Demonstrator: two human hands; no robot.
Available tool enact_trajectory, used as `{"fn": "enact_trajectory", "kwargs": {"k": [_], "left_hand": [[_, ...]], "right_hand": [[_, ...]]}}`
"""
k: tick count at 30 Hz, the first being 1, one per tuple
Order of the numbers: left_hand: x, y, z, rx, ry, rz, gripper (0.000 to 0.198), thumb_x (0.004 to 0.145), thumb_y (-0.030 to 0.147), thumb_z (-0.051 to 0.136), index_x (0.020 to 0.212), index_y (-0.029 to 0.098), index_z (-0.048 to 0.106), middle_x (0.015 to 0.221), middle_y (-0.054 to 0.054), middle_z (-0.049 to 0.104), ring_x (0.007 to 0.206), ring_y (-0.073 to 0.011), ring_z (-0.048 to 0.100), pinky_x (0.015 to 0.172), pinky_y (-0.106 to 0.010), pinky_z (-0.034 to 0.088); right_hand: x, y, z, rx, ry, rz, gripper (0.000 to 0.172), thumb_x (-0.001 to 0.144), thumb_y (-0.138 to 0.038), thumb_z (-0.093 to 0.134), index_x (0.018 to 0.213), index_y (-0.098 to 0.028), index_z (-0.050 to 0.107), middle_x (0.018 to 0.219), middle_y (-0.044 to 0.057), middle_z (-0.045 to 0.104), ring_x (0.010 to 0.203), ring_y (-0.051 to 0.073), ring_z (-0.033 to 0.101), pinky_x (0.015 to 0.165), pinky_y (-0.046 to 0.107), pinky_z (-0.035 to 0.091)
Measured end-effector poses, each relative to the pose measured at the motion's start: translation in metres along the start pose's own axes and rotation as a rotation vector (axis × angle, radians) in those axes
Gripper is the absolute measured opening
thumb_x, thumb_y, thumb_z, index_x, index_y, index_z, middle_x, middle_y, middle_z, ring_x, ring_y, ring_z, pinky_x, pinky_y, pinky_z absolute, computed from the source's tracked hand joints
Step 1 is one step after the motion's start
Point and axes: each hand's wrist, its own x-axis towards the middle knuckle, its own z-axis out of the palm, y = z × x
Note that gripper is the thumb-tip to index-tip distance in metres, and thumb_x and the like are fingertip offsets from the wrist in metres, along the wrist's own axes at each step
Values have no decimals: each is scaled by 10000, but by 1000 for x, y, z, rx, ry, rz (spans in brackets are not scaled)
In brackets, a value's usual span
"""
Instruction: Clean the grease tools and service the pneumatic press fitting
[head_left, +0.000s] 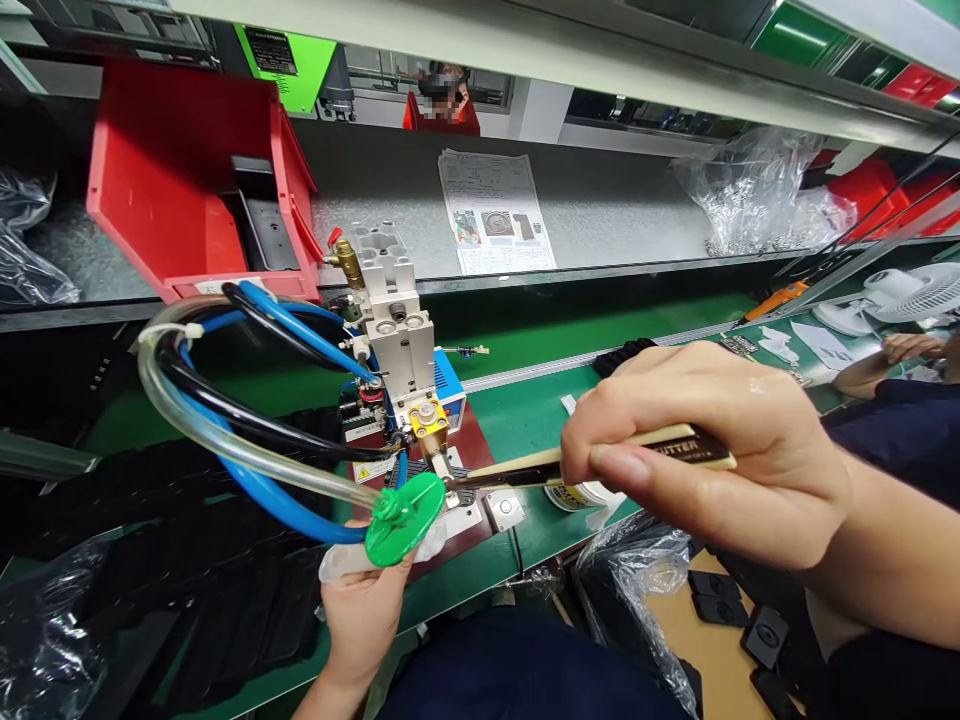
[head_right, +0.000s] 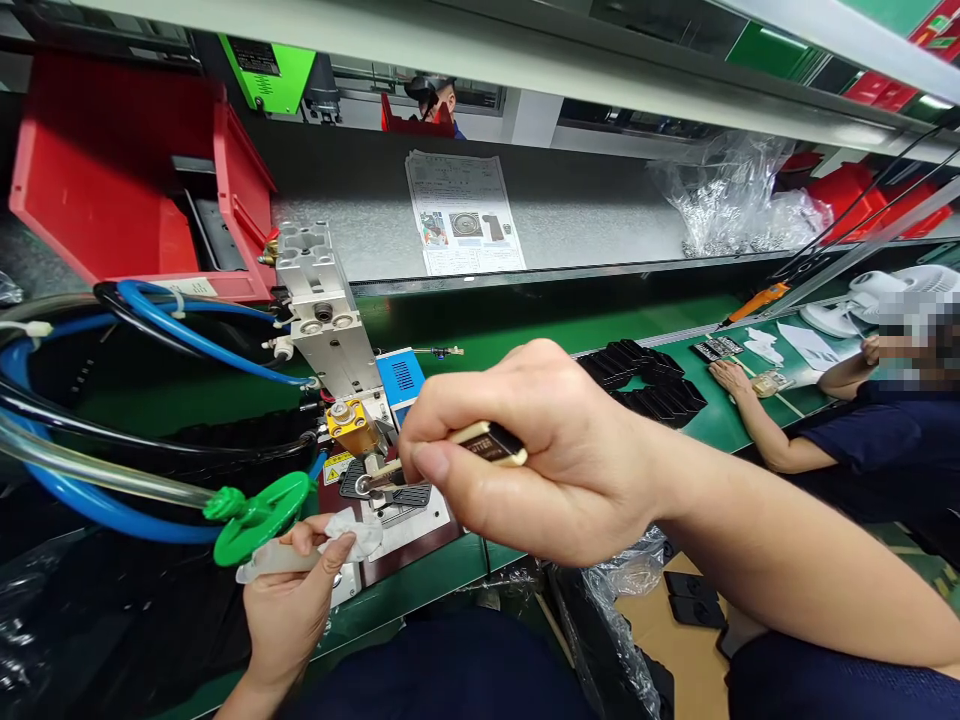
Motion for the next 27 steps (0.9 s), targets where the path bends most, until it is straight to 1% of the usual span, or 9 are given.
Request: {"fn": "enact_trajectory", "kwargs": {"k": [5, 7, 10, 13, 18, 21, 24, 25, 27], "left_hand": [[1, 1, 0, 0, -2, 18, 352, 599, 216, 762, 611, 203, 411, 720, -4, 636, 627, -132, 595, 595, -216, 499], [1, 2, 0, 20, 0, 39, 345, 606, 219, 758, 603, 201, 413, 717, -4, 636, 626, -132, 596, 589, -214, 498], [1, 4, 0, 54, -13, 73, 319, 628, 218, 747, 603, 199, 430, 705, 0, 638, 610, -127, 599, 588, -210, 498], [3, 6, 1, 64, -40, 101, 299, 659, 208, 732, 613, 200, 436, 677, 10, 642, 595, -126, 611, 603, -216, 508], [5, 9, 3, 56, -68, 158, 228, 713, 199, 702, 663, 198, 479, 673, 19, 654, 616, -126, 634, 618, -213, 515], [6, 9, 3, 68, -77, 160, 224, 716, 190, 697, 656, 195, 481, 666, 20, 650, 609, -122, 630, 614, -210, 514], [6, 8, 2, 62, -67, 148, 237, 714, 197, 693, 641, 194, 467, 659, 17, 649, 598, -124, 626, 607, -217, 515], [5, 8, 2, 58, -63, 140, 245, 712, 202, 693, 635, 195, 460, 657, 15, 648, 595, -125, 624, 606, -221, 516], [5, 7, 2, 54, -59, 118, 280, 696, 219, 707, 618, 197, 439, 662, 9, 643, 595, -128, 617, 605, -227, 516]], "right_hand": [[-7, -2, 15, -4, 173, 68, 158, 921, -189, 481, 831, -203, 610, 587, -21, 610, 442, 75, 512, 427, 181, 399], [-12, -6, 20, -26, 221, 37, 140, 906, -162, 480, 855, -200, 605, 577, -16, 607, 441, 82, 521, 429, 186, 405], [-18, -15, 22, -63, 187, -2, 127, 867, -109, 489, 882, -186, 588, 610, 9, 634, 489, 102, 578, 476, 199, 440], [-20, -19, 22, -91, 122, 18, 137, 840, -88, 497, 881, -190, 578, 636, 26, 659, 523, 121, 609, 506, 214, 469], [-24, -15, 28, -116, 258, -54, 154, 819, -116, 497, 897, -206, 595, 587, 17, 636, 435, 120, 548, 414, 219, 433], [-25, -13, 31, -142, 265, -29, 165, 826, -142, 500, 921, -237, 596, 594, 5, 643, 424, 125, 533, 393, 229, 423], [-24, -13, 30, -114, 301, -16, 189, 827, -149, 498, 945, -262, 594, 579, -13, 636, 403, 128, 512, 380, 242, 413], [-23, -14, 28, -95, 286, -6, 189, 829, -149, 497, 944, -266, 593, 572, -17, 629, 401, 127, 506, 379, 244, 411], [-20, -14, 24, -71, 209, 52, 172, 835, -144, 500, 919, -260, 596, 575, -15, 621, 425, 127, 516, 399, 244, 423]]}}
